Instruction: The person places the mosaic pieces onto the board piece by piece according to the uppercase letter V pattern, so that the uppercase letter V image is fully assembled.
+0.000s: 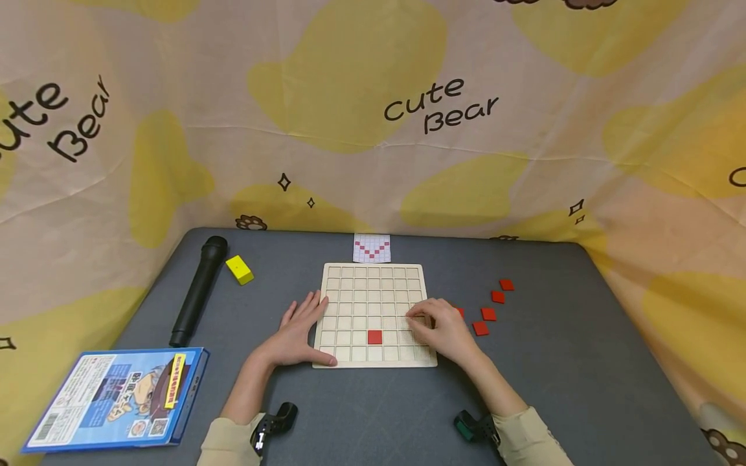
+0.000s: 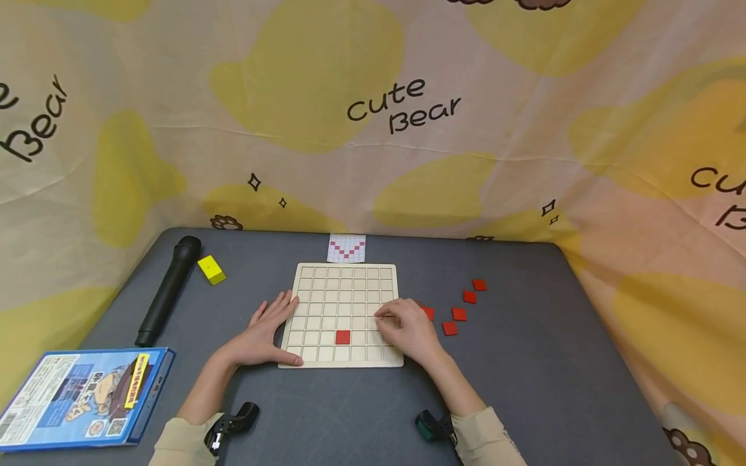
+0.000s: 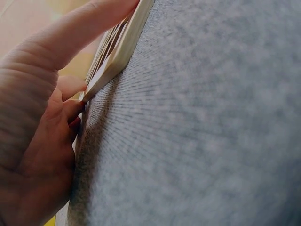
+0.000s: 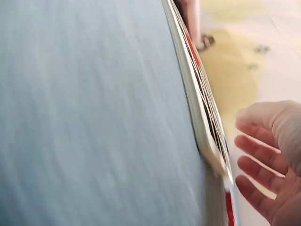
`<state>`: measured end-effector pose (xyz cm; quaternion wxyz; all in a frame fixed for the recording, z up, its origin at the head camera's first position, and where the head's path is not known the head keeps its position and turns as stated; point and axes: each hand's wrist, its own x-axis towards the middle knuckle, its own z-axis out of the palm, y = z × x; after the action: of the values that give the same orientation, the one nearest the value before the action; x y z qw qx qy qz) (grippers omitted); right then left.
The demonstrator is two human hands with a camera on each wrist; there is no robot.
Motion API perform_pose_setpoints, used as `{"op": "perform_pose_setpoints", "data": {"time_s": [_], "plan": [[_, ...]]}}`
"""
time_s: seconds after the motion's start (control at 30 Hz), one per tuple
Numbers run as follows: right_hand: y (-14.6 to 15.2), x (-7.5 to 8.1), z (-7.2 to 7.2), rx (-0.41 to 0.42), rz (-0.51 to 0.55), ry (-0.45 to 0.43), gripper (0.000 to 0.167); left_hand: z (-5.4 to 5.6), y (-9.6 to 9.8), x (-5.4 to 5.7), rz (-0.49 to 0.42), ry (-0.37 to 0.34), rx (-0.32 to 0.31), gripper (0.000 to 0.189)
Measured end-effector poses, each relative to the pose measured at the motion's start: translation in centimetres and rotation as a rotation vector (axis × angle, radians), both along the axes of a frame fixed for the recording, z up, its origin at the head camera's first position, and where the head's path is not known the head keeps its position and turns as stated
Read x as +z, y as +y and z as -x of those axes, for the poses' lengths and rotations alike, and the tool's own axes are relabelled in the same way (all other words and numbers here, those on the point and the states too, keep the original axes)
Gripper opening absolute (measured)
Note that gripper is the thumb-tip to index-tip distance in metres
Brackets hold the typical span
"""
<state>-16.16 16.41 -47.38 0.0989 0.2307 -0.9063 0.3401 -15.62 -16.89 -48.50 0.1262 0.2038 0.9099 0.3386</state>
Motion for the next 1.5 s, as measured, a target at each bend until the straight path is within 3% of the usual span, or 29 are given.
{"op": "perform_pose_setpoints", "data": {"time_s": [0.23, 0.43, 1.07, 1.5], "plan": [[3.7, 0.2, 0.7, -0.229, -0.103, -0.031, 0.019, -0.2, 0.0, -0.1, 0.002, -0.001, 0.007, 0.123], [5.1, 0.0, 1.0, -0.28, -0.159, -0.092, 0.027, -0.2, 0.1, 0.0, -0.008, 0.008, 0.01, 0.123], [5.2, 0.3, 1.0, -0.304, -0.158, -0.112, 0.024, -0.1, 0.1, -0.2, -0.017, 0.02, 0.01, 0.12], [1.1, 1.1, 1.0, -0.154, -0.019, -0.131, 0.021, -0.2, 0.0, -0.2, -0.021, 0.024, 0.013, 0.119]]}}
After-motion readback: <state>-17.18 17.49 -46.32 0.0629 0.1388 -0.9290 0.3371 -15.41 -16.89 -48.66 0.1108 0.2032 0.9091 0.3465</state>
